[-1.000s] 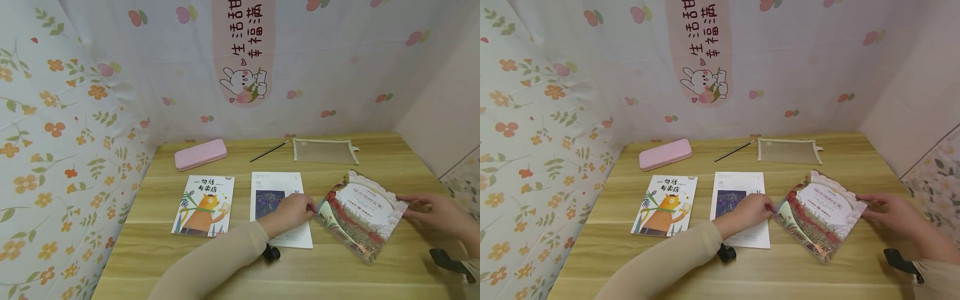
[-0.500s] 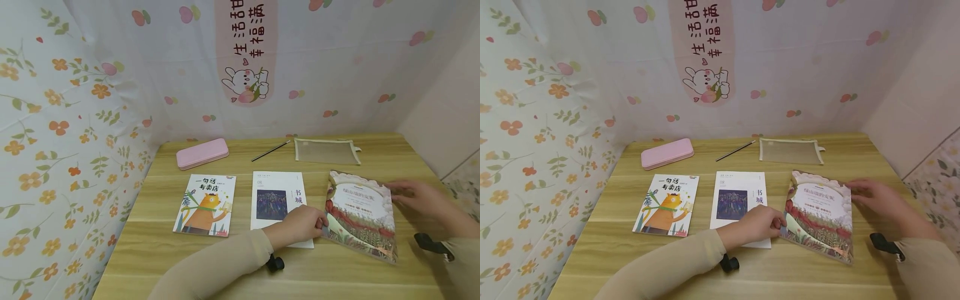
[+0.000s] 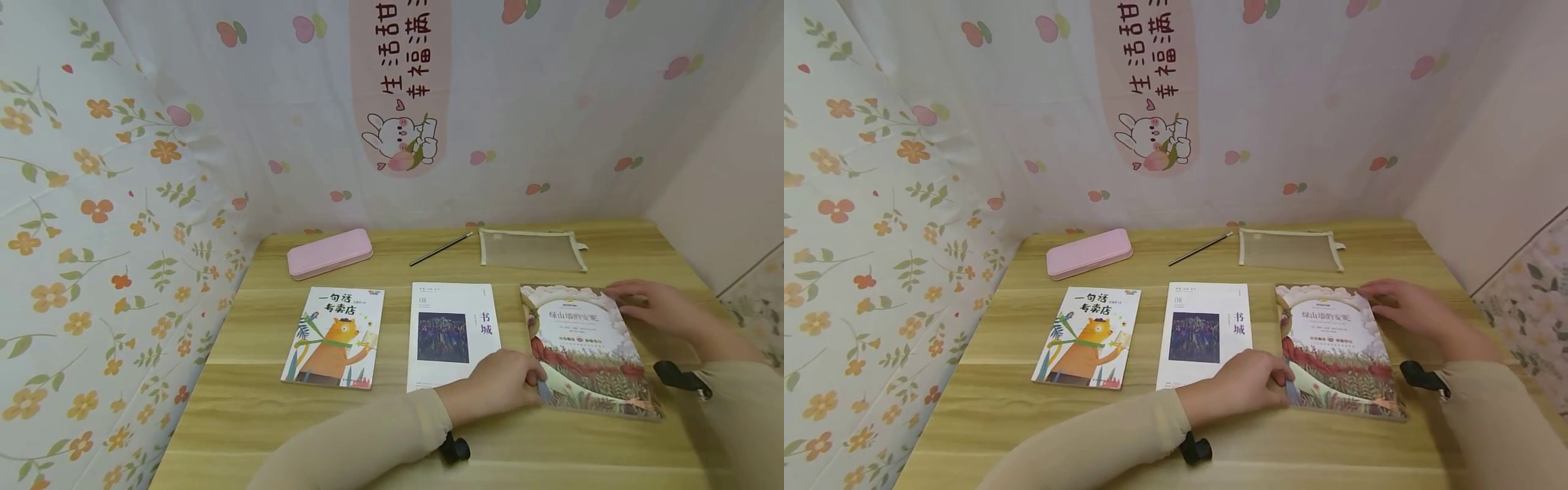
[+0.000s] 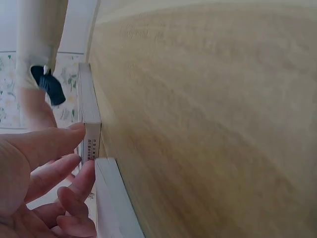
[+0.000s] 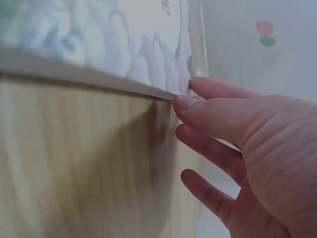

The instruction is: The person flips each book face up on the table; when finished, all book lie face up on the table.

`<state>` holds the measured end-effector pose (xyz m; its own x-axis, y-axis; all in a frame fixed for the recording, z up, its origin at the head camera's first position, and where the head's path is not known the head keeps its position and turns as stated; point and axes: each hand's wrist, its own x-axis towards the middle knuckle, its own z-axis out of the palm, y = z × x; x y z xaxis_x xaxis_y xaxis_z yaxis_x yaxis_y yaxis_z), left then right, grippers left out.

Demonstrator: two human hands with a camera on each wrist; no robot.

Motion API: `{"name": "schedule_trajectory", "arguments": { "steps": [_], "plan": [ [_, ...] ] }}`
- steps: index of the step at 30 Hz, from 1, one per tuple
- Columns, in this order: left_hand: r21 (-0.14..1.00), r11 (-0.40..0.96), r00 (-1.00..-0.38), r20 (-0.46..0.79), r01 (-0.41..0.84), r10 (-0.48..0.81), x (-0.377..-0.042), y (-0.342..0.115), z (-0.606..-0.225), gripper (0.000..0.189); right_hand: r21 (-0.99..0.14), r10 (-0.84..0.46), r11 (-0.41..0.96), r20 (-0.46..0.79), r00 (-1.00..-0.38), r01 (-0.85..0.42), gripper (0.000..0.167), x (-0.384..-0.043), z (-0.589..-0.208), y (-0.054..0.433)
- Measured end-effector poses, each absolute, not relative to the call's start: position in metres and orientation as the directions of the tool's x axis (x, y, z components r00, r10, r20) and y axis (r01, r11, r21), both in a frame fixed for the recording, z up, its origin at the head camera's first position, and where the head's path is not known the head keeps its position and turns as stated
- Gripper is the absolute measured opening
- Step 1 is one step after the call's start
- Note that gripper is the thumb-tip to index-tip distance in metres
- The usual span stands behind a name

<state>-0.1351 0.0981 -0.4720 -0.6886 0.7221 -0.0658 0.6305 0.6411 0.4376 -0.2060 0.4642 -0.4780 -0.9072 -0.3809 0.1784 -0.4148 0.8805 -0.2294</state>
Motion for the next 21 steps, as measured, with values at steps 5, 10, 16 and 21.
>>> {"name": "schedule_trajectory", "arguments": {
  "steps": [5,10,16,21],
  "plan": [
    [0.415,0.641,-0.684,-0.061,0.645,0.727,-0.133,0.099,-0.470,0.031,-0.307,-0.364,0.872,0.112,-0.925,-0.381,0.038,-0.216,-0.475,0.451],
    [0.424,0.623,-0.666,-0.060,0.657,0.743,-0.135,0.097,-0.468,0.030,-0.339,-0.379,0.858,0.089,-0.921,-0.386,0.039,-0.223,-0.470,0.444],
    [0.443,0.635,-0.682,-0.068,0.633,0.728,-0.144,0.069,-0.459,0.032,-0.384,-0.336,0.863,0.052,-0.941,-0.329,0.041,-0.222,-0.471,0.440],
    [0.507,0.687,-0.780,-0.042,0.522,0.624,-0.164,0.017,-0.445,0.033,-0.398,-0.272,0.875,0.067,-0.960,-0.275,0.044,-0.209,-0.475,0.436]
  ]
}}
